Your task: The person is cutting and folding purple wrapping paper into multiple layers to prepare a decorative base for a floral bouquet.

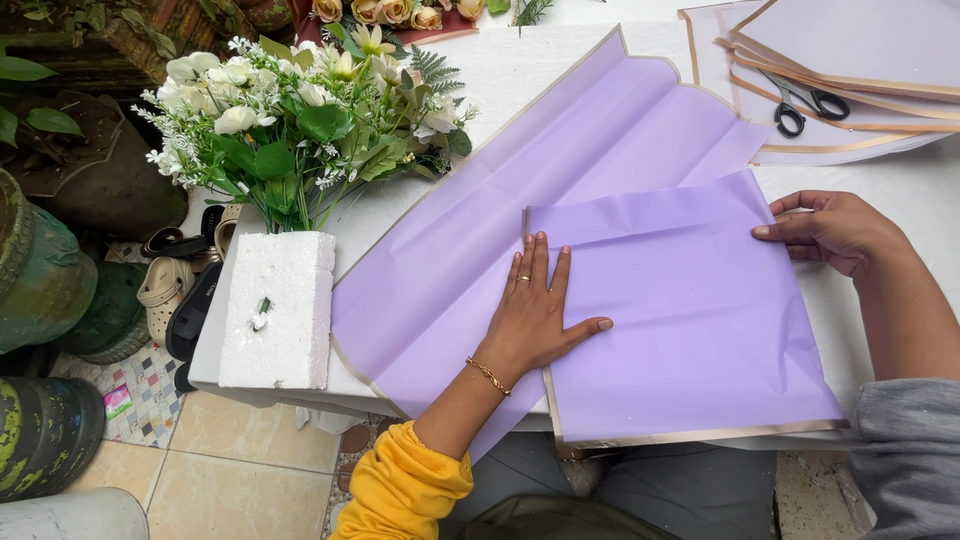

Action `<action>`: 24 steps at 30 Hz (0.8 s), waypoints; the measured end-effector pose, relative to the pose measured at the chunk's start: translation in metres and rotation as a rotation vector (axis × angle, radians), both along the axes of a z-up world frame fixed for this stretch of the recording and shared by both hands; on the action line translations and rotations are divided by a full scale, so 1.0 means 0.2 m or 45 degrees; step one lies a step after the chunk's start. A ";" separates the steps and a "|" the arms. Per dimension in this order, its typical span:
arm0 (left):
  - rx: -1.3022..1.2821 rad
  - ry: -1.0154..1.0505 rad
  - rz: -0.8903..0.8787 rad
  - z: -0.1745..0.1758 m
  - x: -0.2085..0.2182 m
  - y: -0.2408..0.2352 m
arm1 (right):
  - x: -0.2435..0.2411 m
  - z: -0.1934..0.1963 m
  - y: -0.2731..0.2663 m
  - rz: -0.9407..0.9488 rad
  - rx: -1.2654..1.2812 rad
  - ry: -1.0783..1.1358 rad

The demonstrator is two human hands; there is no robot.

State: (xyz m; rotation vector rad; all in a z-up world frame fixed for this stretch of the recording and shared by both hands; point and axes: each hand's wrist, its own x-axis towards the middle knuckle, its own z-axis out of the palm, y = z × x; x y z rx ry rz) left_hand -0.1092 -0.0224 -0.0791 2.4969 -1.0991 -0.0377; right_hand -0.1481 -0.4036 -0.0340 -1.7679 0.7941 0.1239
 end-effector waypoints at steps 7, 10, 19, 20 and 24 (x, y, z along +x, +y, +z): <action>-0.021 -0.061 0.065 0.08 -0.01 0.05 | 0.03 -0.02 -0.02 -0.022 -0.056 0.040; -0.246 -0.119 0.393 0.14 0.00 0.03 | 0.00 0.00 0.00 -0.003 0.039 -0.041; -0.577 0.384 0.740 0.23 0.19 -0.08 | -0.16 -0.02 0.07 -0.014 0.087 -0.453; -0.580 0.381 0.735 0.21 0.21 -0.09 | -0.17 -0.01 0.07 -0.016 0.084 -0.459; -0.888 0.632 0.797 0.15 0.27 -0.12 | -0.20 0.00 0.07 -0.064 0.092 -0.520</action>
